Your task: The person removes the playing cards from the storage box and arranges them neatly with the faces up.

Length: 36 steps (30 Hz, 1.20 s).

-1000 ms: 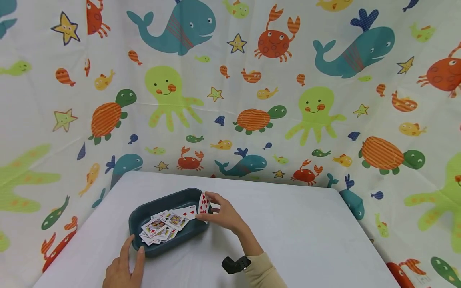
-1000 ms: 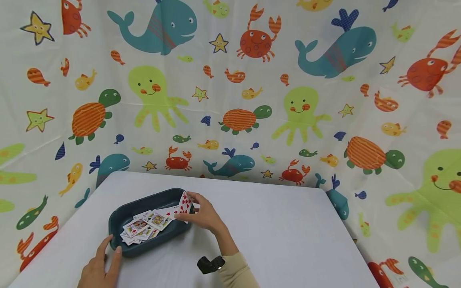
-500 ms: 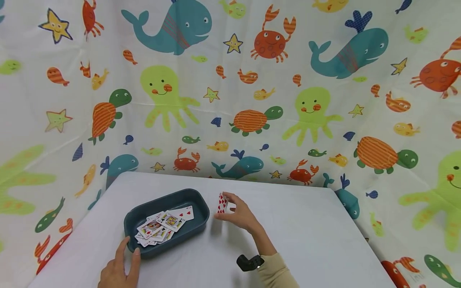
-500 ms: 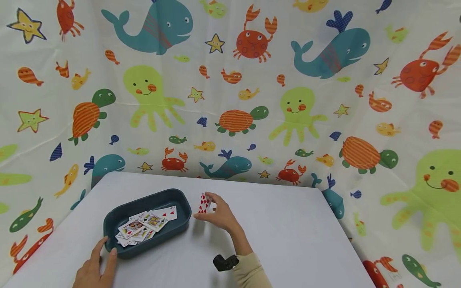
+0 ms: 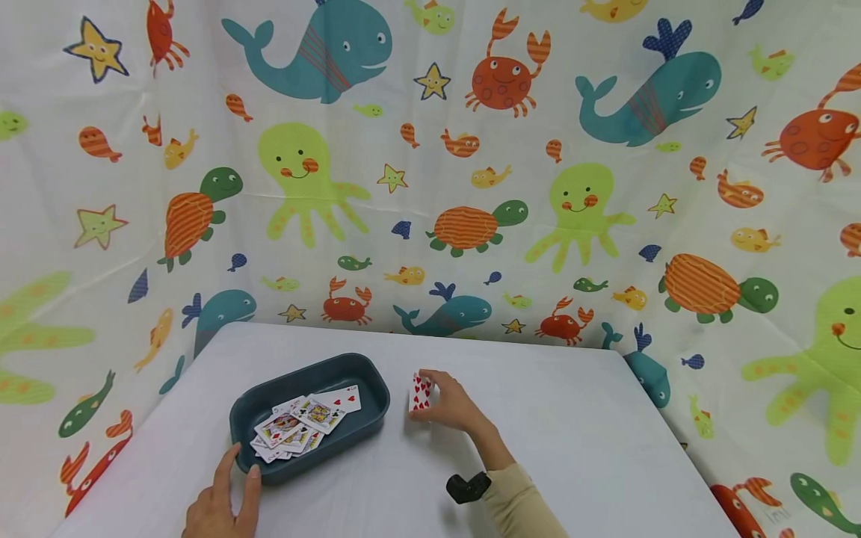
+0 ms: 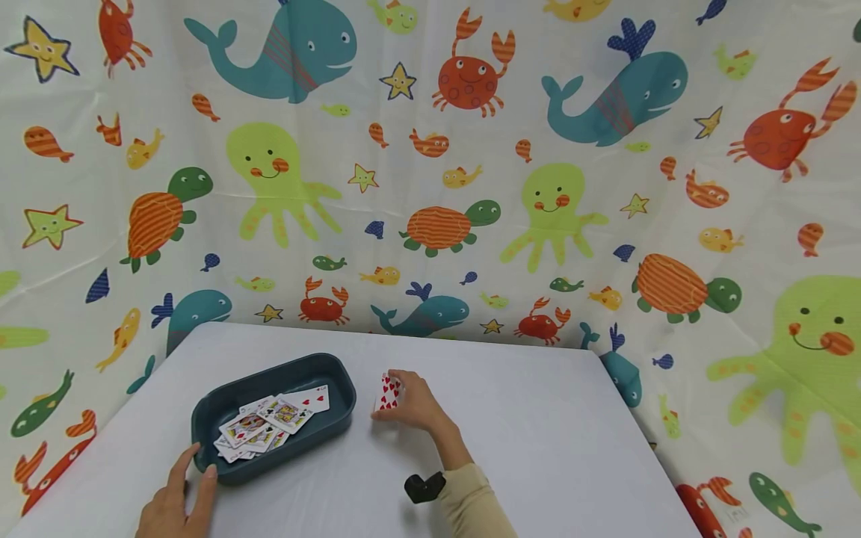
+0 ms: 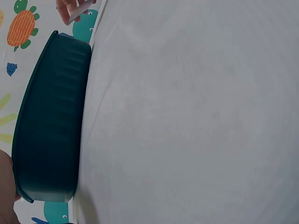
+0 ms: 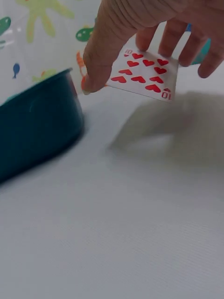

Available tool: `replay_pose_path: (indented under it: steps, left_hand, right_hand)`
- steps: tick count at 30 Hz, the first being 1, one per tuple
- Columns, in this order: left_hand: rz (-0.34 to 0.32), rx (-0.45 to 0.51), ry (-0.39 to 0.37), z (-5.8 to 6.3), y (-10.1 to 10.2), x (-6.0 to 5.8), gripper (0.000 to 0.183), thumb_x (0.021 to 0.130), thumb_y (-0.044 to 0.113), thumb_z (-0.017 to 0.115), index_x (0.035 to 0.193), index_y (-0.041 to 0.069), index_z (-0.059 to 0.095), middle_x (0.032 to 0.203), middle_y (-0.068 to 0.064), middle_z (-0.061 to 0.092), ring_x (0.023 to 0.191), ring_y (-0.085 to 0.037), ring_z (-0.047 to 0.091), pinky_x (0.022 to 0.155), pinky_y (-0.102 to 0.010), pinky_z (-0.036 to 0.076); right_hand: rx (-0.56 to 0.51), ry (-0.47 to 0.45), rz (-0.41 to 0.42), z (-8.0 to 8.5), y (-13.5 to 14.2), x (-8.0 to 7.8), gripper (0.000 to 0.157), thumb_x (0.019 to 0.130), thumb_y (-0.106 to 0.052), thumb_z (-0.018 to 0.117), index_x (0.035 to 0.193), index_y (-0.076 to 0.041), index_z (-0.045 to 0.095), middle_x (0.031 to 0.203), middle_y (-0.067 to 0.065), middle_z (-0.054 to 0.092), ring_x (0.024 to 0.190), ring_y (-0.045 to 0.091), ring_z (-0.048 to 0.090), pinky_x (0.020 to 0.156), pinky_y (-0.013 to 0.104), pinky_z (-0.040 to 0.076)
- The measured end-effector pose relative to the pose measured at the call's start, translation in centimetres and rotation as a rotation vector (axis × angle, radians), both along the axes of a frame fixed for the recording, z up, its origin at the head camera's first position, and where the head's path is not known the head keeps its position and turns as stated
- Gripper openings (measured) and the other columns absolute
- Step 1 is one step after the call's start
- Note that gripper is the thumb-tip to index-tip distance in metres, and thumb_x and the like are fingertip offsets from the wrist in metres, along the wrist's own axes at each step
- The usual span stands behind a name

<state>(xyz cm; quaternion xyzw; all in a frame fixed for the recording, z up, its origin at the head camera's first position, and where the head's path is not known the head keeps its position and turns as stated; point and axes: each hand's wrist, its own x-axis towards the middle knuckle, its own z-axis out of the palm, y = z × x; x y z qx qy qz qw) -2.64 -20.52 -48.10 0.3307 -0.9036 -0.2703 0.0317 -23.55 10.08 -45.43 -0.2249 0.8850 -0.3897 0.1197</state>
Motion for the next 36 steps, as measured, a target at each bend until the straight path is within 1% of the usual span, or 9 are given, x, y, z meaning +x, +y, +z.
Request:
replay_pose_path:
  steps: [3, 6, 12, 20, 25, 31, 36]
  left_hand:
    - [-0.007, -0.001, 0.005, 0.0, -0.1, 0.0, 0.068, 0.105, 0.060, 0.034, 0.154, 0.014, 0.023, 0.107, -0.038, 0.055, 0.097, -0.053, 0.055, 0.080, -0.066, 0.047]
    - [-0.009, 0.000, 0.006, 0.0, -0.1, 0.0, 0.068, 0.106, 0.060, 0.034, 0.154, 0.014, 0.023, 0.106, -0.038, 0.055, 0.096, -0.052, 0.055, 0.079, -0.065, 0.047]
    - [0.001, 0.001, 0.005, -0.1, -0.1, 0.0, 0.068, 0.105, 0.061, 0.033, 0.154, 0.015, 0.023, 0.098, -0.034, 0.056, 0.093, -0.050, 0.055, 0.075, -0.062, 0.048]
    - [-0.005, 0.004, 0.000, 0.0, 0.0, 0.0, 0.067, 0.106, 0.060, 0.033, 0.154, 0.014, 0.022, 0.101, -0.036, 0.055, 0.095, -0.051, 0.055, 0.077, -0.063, 0.048]
    - [-0.011, 0.009, 0.013, 0.0, 0.0, 0.0, 0.067, 0.106, 0.060, 0.034, 0.154, 0.014, 0.023, 0.098, -0.034, 0.056, 0.094, -0.051, 0.054, 0.076, -0.063, 0.048]
    - [-0.018, 0.007, 0.026, 0.0, 0.0, 0.2, 0.067, 0.105, 0.060, 0.034, 0.154, 0.014, 0.024, 0.093, -0.031, 0.055, 0.092, -0.050, 0.055, 0.074, -0.062, 0.047]
    - [-0.007, 0.010, 0.019, -0.2, 0.0, 0.2, 0.068, 0.105, 0.060, 0.035, 0.154, 0.015, 0.023, 0.093, -0.031, 0.055, 0.092, -0.049, 0.054, 0.073, -0.060, 0.047]
  right_hand:
    - [0.056, 0.026, 0.017, -0.5, -0.2, -0.3, 0.082, 0.081, -0.030, 0.087, 0.150, -0.007, 0.048, 0.150, 0.018, 0.049, 0.137, 0.038, 0.045, 0.110, 0.059, 0.041]
    - [0.086, 0.038, 0.021, -0.7, -0.4, -0.4, 0.081, 0.081, -0.029, 0.087, 0.149, -0.006, 0.048, 0.148, 0.019, 0.050, 0.135, 0.038, 0.046, 0.109, 0.058, 0.042]
    - [0.108, 0.053, 0.020, -0.9, -1.0, -1.0, 0.081, 0.082, -0.029, 0.086, 0.148, -0.003, 0.048, 0.148, 0.021, 0.049, 0.134, 0.040, 0.045, 0.111, 0.059, 0.040]
    - [0.146, 0.070, 0.006, -1.2, -2.0, -2.1, 0.081, 0.079, -0.026, 0.089, 0.146, -0.002, 0.050, 0.147, 0.022, 0.050, 0.134, 0.041, 0.044, 0.110, 0.058, 0.041]
    - [0.165, 0.082, 0.004, -1.6, -2.3, -2.4, 0.080, 0.078, -0.024, 0.089, 0.145, -0.002, 0.051, 0.148, 0.021, 0.050, 0.132, 0.040, 0.045, 0.109, 0.056, 0.042]
    - [0.180, 0.086, -0.003, -1.8, -2.6, -2.5, 0.079, 0.081, -0.026, 0.087, 0.146, -0.002, 0.049, 0.151, 0.023, 0.047, 0.136, 0.042, 0.042, 0.113, 0.057, 0.039]
    - [0.199, 0.082, -0.020, -2.0, -3.0, -2.7, 0.080, 0.082, -0.027, 0.086, 0.148, -0.004, 0.048, 0.155, 0.024, 0.043, 0.141, 0.043, 0.038, 0.115, 0.058, 0.036]
